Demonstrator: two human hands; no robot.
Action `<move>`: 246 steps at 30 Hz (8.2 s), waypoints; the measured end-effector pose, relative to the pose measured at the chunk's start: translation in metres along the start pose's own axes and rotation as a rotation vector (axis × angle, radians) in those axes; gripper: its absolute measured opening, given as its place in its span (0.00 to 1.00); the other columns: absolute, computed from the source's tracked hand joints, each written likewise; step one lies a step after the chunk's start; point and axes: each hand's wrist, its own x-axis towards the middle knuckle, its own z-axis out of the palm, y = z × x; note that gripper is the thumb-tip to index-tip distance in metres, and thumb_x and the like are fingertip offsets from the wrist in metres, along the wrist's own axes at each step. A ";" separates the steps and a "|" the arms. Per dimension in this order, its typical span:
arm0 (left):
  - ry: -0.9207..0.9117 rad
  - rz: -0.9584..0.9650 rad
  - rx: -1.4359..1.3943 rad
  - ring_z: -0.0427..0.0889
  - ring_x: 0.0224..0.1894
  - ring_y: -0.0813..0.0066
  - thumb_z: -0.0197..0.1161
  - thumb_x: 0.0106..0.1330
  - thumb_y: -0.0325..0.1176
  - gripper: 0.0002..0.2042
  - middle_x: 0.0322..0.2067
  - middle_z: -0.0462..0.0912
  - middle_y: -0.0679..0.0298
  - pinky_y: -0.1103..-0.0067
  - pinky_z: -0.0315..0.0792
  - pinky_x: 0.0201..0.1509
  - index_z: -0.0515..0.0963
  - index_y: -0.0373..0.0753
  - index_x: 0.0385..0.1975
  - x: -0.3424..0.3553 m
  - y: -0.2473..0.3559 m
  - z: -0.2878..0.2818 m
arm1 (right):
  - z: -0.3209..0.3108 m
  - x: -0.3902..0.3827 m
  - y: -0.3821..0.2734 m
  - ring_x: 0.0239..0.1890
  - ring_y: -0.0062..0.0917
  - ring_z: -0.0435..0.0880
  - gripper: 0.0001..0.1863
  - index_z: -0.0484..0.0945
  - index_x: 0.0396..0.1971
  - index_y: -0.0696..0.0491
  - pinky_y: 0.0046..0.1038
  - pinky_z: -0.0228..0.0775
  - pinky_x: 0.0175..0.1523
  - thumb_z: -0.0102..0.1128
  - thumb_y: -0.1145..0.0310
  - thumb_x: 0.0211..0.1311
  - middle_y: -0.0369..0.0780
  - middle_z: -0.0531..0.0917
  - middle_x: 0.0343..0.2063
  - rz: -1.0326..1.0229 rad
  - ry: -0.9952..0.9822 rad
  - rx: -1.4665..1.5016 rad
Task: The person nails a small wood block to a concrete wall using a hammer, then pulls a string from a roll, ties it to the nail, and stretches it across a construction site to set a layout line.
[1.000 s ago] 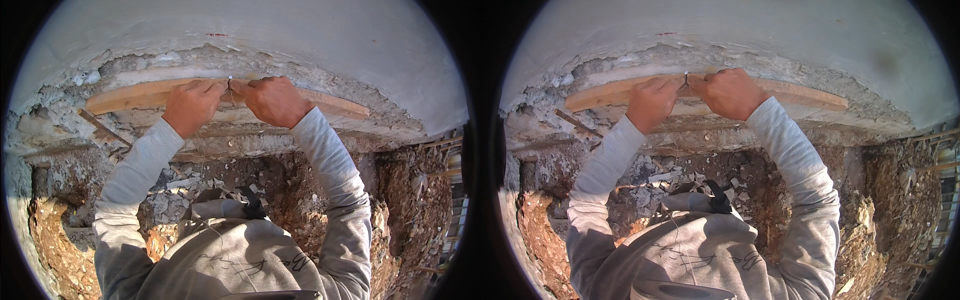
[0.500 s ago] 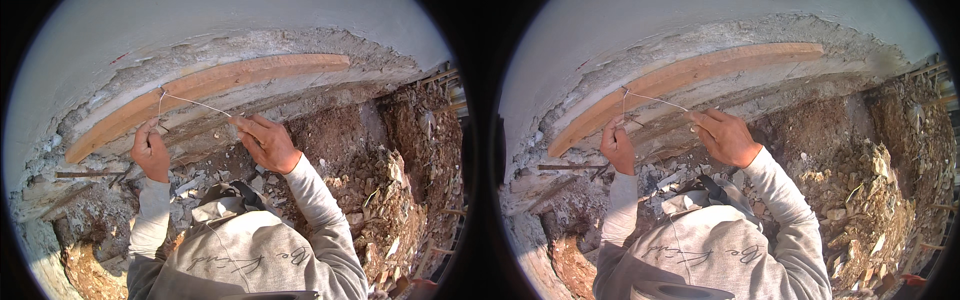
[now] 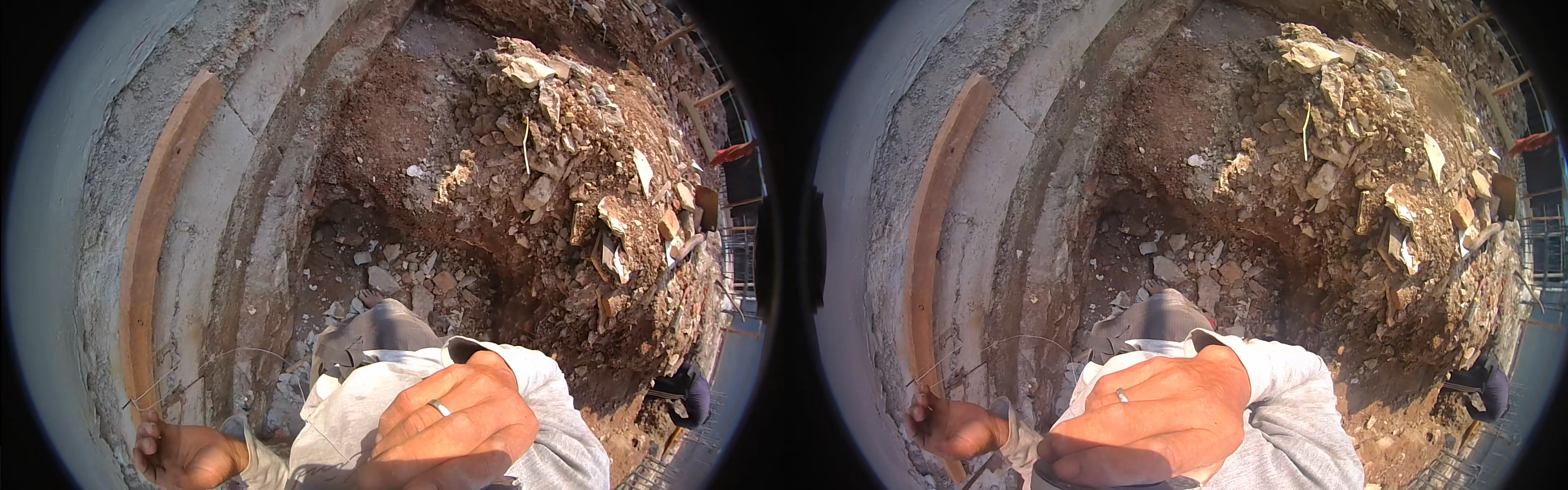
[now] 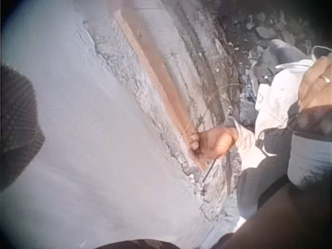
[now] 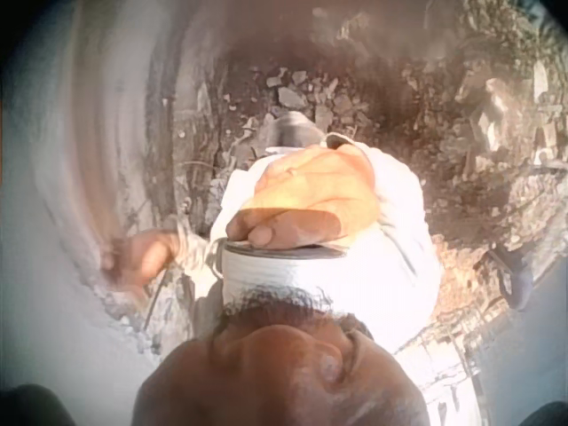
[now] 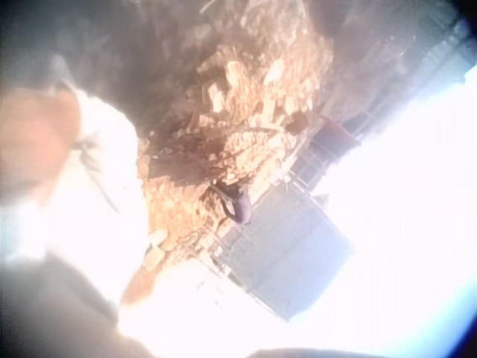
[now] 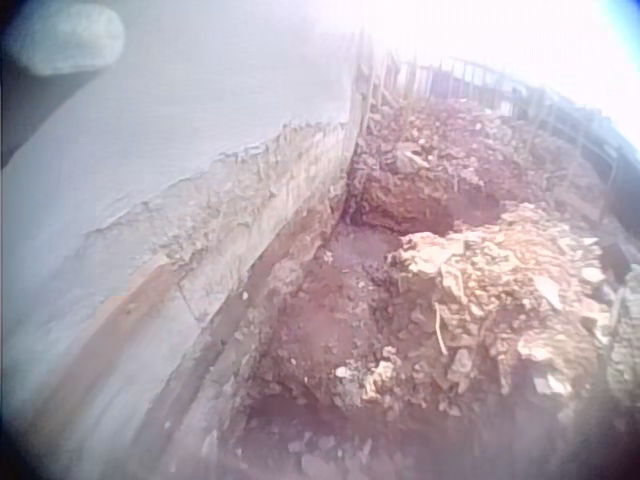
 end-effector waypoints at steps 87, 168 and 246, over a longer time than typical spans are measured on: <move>-1.751 -0.788 -1.166 0.82 0.42 0.71 0.53 0.68 0.28 0.16 0.42 0.80 0.59 0.76 0.78 0.45 0.70 0.30 0.54 -0.406 0.356 0.399 | 0.236 -0.600 -0.260 0.35 0.38 0.83 0.30 0.81 0.27 0.59 0.39 0.72 0.42 0.53 0.42 0.63 0.50 0.83 0.30 1.611 1.796 -0.578; -1.971 0.079 -0.582 0.77 0.42 0.60 0.67 0.54 0.31 0.29 0.42 0.74 0.52 0.70 0.72 0.48 0.67 0.34 0.58 -0.349 0.850 0.514 | -0.074 -0.317 -0.944 0.42 0.24 0.78 0.28 0.71 0.49 0.58 0.29 0.72 0.45 0.74 0.68 0.49 0.41 0.78 0.46 0.696 1.990 -0.493; -2.098 0.529 -0.546 0.81 0.45 0.52 0.69 0.38 0.28 0.41 0.51 0.75 0.54 0.66 0.77 0.47 0.67 0.45 0.62 -0.505 1.448 0.752 | -0.396 -0.340 -1.442 0.53 0.25 0.76 0.40 0.59 0.63 0.56 0.31 0.71 0.59 0.65 0.76 0.47 0.40 0.75 0.49 0.052 1.509 0.091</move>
